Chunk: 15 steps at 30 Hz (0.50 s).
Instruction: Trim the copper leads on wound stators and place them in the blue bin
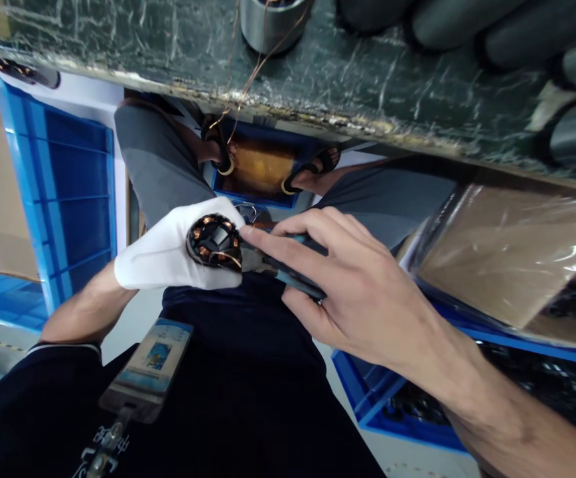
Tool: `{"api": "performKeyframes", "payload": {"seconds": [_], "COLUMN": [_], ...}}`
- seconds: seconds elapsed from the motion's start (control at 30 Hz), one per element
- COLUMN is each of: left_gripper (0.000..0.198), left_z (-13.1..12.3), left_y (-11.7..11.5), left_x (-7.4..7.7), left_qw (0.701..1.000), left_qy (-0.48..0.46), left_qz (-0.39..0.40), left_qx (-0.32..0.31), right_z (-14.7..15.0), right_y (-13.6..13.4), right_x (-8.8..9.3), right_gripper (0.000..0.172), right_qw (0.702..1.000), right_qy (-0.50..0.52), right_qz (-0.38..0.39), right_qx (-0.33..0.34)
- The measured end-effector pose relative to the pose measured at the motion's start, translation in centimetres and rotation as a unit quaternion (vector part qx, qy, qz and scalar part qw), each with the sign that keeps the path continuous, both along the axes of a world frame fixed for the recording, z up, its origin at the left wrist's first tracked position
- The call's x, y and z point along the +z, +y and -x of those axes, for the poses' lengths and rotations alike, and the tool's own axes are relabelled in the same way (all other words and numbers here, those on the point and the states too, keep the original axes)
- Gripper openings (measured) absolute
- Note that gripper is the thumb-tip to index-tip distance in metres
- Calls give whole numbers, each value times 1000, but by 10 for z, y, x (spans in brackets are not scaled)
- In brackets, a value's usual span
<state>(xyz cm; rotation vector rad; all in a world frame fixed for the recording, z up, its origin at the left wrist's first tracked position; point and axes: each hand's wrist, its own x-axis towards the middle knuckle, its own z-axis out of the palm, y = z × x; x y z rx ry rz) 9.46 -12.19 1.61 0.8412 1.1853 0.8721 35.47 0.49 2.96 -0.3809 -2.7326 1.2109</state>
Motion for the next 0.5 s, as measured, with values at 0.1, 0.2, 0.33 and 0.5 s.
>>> {"api": "performKeyframes", "payload": {"seconds": [0.1,0.2,0.33,0.5], "left_gripper": [37,36,36,34], "left_z": [-3,-6,-8,-13], "left_y": [1,1,0,2], "left_x": [-2,-4,-8,-12], "left_qw": [1000,1000,1000,998], "left_qy": [10,20,4,60], "left_qz": [-5,-18,-20,-14], "left_qx": [-5,-15,-12,27], "right_z": [-1,-2,-6,-7], "right_y": [2,3,1,1], "right_x": [-2,-2,0,4], "right_gripper": [81,75,64,64], "right_qw": [999,997,997,996], "right_qy": [7,18,10,-78], "right_qz": [-34,-63,-76,-41], "right_qx": [24,32,18,-13]}}
